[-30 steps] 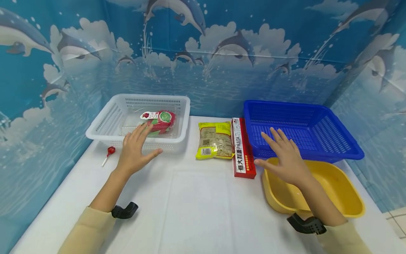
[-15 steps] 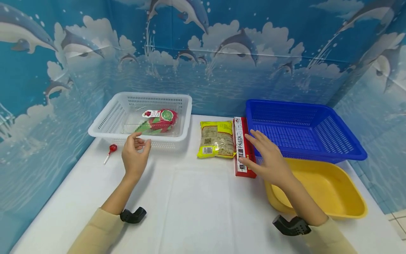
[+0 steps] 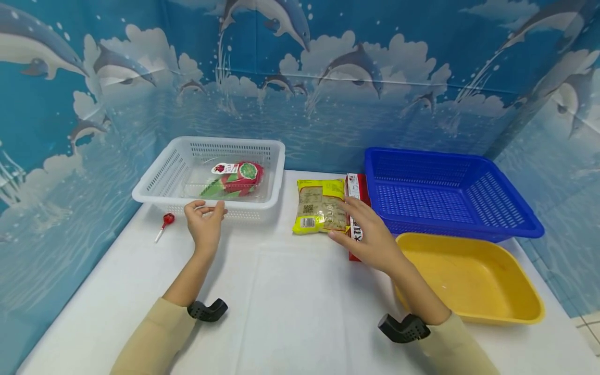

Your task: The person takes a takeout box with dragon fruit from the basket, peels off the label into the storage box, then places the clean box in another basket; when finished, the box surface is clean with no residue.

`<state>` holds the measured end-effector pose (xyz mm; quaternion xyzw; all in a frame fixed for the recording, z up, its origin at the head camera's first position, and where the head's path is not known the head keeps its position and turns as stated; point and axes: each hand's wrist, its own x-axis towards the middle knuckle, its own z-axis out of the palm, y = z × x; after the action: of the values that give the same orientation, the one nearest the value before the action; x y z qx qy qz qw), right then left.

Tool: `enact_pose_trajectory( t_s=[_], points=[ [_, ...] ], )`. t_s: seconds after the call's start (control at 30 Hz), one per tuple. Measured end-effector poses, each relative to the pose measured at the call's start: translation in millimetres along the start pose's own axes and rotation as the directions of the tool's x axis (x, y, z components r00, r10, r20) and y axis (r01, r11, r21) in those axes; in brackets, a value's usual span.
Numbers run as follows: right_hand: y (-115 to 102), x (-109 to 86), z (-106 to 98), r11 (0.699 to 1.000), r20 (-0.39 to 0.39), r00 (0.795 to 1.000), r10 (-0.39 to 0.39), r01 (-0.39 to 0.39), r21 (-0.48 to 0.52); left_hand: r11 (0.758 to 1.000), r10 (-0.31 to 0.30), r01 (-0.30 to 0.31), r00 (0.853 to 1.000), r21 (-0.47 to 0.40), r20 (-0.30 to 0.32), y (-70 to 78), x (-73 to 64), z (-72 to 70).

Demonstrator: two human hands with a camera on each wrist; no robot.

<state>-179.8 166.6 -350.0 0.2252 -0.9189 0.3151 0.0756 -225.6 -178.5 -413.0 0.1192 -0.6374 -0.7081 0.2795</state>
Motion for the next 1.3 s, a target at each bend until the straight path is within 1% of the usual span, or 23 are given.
enact_pose_trajectory(
  t_s=[0.07, 0.13, 0.2, 0.27, 0.43, 0.6, 0.7, 0.8, 0.93, 1.03, 1.1, 1.2, 1.3],
  points=[
    [-2, 4.9, 5, 1.0, -0.001, 1.0, 0.002, -0.002, 0.031, 0.993, -0.022, 0.017, 0.999, -0.121, -0.036, -0.8, 0.8, 2.6],
    [-4, 10.4, 11, 0.998, -0.001, 1.0, -0.002, 0.002, 0.062, 0.979, -0.034, 0.019, 0.997, -0.201, -0.072, -1.0, 1.1, 4.8],
    [-6, 15.7, 16, 0.996, -0.001, 1.0, -0.003, 0.003, 0.088, 0.971, -0.033, 0.008, 0.994, -0.24, -0.101, -1.6, 1.1, 6.1],
    [-9, 20.9, 20, 0.993, -0.005, 1.0, -0.008, 0.008, 0.116, 0.966, -0.029, -0.003, 0.993, -0.259, -0.117, -2.8, 1.4, 6.8],
    [-14, 34.5, 29, 0.987, -0.002, 1.0, -0.014, 0.014, 0.159, 0.954, -0.013, -0.027, 0.991, -0.299, -0.13, -7.4, 2.2, 7.4],
    [-20, 47.7, 36, 0.981, 0.01, 1.0, -0.013, 0.011, 0.196, 0.943, 0.028, -0.068, 0.992, -0.327, -0.127, -11.5, 3.5, 8.0],
    [-24, 55.5, 38, 0.976, 0.023, 1.0, -0.006, 0.001, 0.218, 0.934, 0.057, -0.095, 0.991, -0.343, -0.121, -14.2, 4.3, 8.3],
    [-28, 64.1, 41, 0.975, 0.048, 0.999, 0.023, -0.033, 0.22, 0.93, 0.08, -0.116, 0.99, -0.35, -0.115, -16.4, 5.0, 8.1],
    [-33, 79.8, 45, 0.966, 0.082, 0.995, 0.06, -0.079, 0.246, 0.931, 0.093, -0.115, 0.992, -0.346, -0.081, -17.8, 7.6, 6.8],
    [-37, 95.0, 50, 0.945, 0.084, 0.995, 0.052, -0.076, 0.318, 0.932, 0.091, -0.103, 0.995, -0.348, -0.051, -18.1, 9.6, 6.3],
    [-41, 104.9, 53, 0.932, 0.082, 0.996, 0.04, -0.066, 0.356, 0.931, 0.092, -0.101, 0.995, -0.351, -0.043, -17.9, 10.0, 6.8],
    [-46, 118.2, 59, 0.931, 0.083, 0.996, 0.038, -0.066, 0.359, 0.931, 0.105, -0.11, 0.994, -0.349, -0.035, -17.9, 10.0, 7.6],
    [-52, 129.5, 65, 0.941, 0.082, 0.996, 0.026, -0.052, 0.333, 0.931, 0.12, -0.123, 0.992, -0.344, -0.029, -18.6, 9.8, 7.9]
  ],
)
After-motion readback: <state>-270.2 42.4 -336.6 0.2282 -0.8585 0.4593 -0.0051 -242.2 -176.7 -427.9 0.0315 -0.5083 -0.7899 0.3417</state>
